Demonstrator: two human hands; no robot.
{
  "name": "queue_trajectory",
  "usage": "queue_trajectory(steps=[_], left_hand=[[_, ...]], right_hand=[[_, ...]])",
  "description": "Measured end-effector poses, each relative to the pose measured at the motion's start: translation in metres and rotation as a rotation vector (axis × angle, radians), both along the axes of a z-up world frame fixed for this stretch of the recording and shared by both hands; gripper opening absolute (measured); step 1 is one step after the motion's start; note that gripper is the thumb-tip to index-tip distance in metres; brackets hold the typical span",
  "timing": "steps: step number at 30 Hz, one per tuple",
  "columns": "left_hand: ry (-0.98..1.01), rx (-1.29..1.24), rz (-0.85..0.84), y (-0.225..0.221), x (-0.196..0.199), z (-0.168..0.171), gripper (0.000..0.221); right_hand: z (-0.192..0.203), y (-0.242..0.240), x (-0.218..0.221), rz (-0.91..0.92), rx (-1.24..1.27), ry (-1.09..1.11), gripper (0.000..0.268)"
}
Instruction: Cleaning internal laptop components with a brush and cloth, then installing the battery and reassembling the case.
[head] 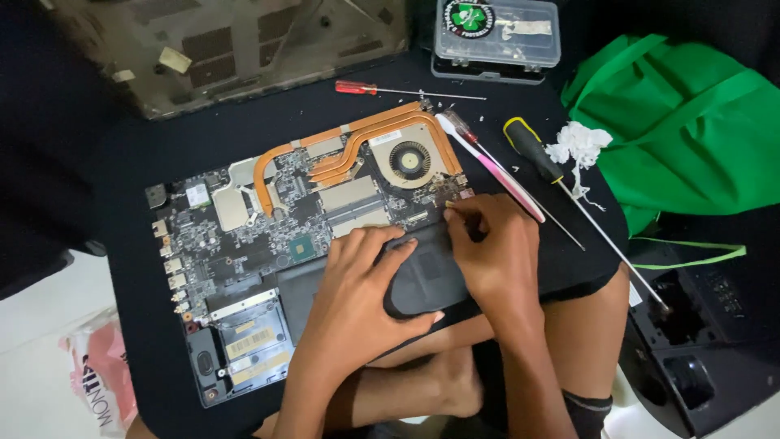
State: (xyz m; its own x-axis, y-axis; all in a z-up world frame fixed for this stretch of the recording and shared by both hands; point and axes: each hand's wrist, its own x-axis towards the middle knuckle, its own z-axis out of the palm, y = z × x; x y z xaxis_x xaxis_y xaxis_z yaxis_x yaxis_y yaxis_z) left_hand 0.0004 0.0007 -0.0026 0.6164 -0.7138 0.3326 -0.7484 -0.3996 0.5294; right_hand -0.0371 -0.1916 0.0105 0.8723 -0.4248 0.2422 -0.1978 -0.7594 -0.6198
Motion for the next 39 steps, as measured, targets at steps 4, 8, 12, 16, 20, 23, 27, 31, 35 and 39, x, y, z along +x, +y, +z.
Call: queue_trajectory(steps=[4, 8, 12, 16, 20, 23, 27, 31, 35, 39], left_hand=[[0.032, -0.005, 0.008, 0.002, -0.002, 0.0, 0.076], [0.034, 0.013, -0.002, 0.002, -0.003, -0.001, 0.077], [0.041, 0.014, -0.008, 0.002, -0.002, -0.001, 0.077], [0.038, 0.016, -0.002, 0.001, -0.002, 0.001, 0.077], [0.028, 0.013, -0.002, 0.0, 0.0, 0.002, 0.076], [0.031, 0.001, -0.003, 0.0, 0.0, 0.002, 0.075], [0.041, 0.009, -0.002, -0.001, 0.0, 0.003, 0.073], [0.047, 0.013, -0.015, 0.0, 0.0, 0.003, 0.075], [0.067, 0.006, -0.007, 0.001, -0.001, 0.005, 0.074], [0.086, 0.013, 0.002, 0.001, 0.0, 0.005, 0.074]], right_hand=[[-0.001, 0.012, -0.009, 0.047, -0.032, -0.183, 0.018], [-0.002, 0.003, -0.009, 0.096, 0.032, -0.197, 0.018], [-0.009, -0.002, -0.006, 0.144, 0.013, -0.174, 0.024], [-0.011, -0.002, -0.002, 0.125, -0.034, -0.123, 0.026], [-0.011, -0.009, 0.005, 0.196, -0.097, -0.076, 0.024], [-0.004, -0.01, 0.009, 0.228, -0.071, -0.058, 0.023], [-0.005, -0.007, 0.008, 0.199, -0.014, -0.08, 0.023], [-0.01, -0.01, 0.009, 0.18, -0.031, -0.109, 0.024], [-0.007, -0.008, 0.009, 0.154, -0.013, -0.088, 0.024], [-0.012, -0.01, 0.009, 0.145, -0.038, -0.106, 0.023]])
